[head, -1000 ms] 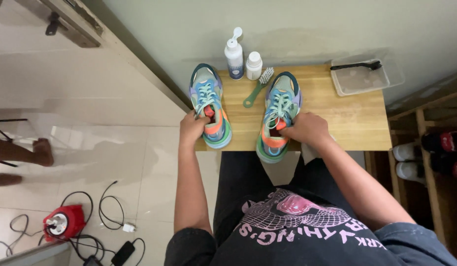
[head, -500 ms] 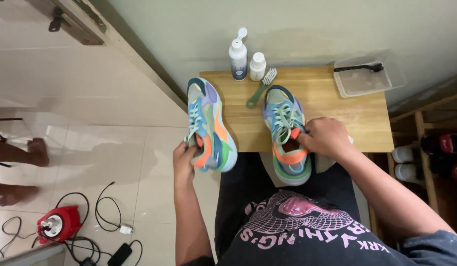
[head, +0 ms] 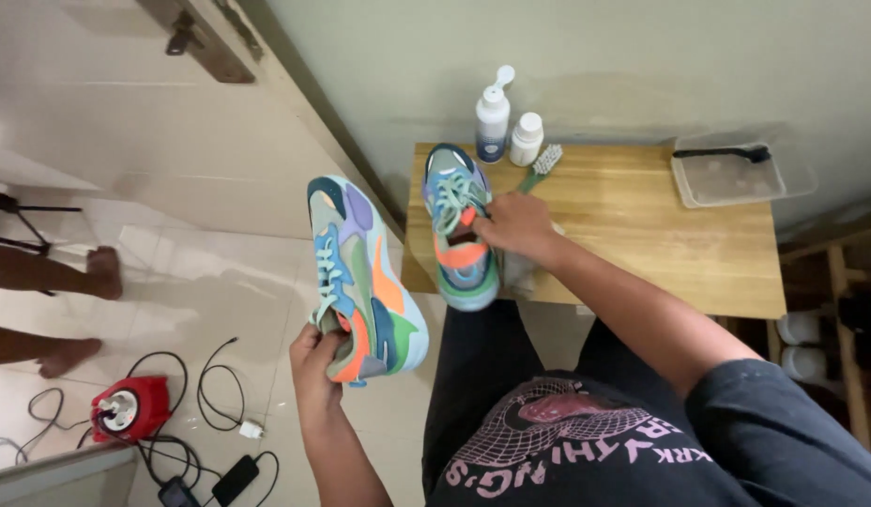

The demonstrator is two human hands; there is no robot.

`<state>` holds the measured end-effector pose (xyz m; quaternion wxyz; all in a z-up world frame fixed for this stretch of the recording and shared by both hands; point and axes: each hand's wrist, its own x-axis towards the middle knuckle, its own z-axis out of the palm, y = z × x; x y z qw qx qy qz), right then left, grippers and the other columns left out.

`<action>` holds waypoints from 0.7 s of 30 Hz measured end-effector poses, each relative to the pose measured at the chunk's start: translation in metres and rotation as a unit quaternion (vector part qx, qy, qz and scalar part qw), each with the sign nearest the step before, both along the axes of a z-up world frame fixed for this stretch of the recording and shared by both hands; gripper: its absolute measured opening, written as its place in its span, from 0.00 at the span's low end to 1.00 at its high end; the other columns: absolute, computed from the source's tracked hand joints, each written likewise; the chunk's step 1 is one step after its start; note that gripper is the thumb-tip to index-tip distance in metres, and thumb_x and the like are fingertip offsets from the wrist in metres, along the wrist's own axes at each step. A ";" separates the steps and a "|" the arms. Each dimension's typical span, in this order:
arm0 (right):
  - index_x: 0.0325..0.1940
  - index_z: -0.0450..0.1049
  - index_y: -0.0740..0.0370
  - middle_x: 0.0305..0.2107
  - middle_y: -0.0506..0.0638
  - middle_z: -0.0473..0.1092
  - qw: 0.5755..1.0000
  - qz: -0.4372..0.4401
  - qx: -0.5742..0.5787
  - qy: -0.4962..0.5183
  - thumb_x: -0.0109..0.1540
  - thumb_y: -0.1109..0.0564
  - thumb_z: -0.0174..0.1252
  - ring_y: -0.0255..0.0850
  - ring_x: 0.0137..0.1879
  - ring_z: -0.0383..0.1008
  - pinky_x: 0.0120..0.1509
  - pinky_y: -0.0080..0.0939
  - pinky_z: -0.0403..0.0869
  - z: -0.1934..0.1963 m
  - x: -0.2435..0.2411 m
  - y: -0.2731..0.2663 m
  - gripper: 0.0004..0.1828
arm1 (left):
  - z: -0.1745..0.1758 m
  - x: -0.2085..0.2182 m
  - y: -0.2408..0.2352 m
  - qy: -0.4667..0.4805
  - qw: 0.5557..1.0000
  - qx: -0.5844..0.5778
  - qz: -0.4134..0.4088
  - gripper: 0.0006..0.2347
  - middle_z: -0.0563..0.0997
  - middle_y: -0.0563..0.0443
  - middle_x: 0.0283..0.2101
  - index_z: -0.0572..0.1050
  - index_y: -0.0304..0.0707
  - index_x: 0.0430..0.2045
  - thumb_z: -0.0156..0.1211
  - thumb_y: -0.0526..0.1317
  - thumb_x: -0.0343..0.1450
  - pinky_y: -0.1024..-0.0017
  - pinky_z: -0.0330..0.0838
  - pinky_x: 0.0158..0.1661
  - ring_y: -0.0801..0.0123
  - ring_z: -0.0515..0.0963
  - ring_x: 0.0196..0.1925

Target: The person wipes the exterior of a pair of colorful sneakers with a cloth on a wooden table. They rotate the shoes to clean different sides and wipe around the laces and upper surfaces.

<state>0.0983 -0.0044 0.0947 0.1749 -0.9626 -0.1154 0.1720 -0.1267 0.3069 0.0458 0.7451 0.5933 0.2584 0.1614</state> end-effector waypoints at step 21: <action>0.54 0.81 0.53 0.50 0.64 0.76 0.970 -0.115 0.208 0.055 0.49 0.34 0.71 0.64 0.61 0.72 0.60 0.60 0.71 0.030 -0.045 -0.181 0.34 | 0.085 0.035 -0.133 0.007 0.963 0.042 -0.266 0.10 0.78 0.46 0.25 0.83 0.31 0.28 0.57 0.28 0.58 0.71 0.74 0.33 0.65 0.77 0.31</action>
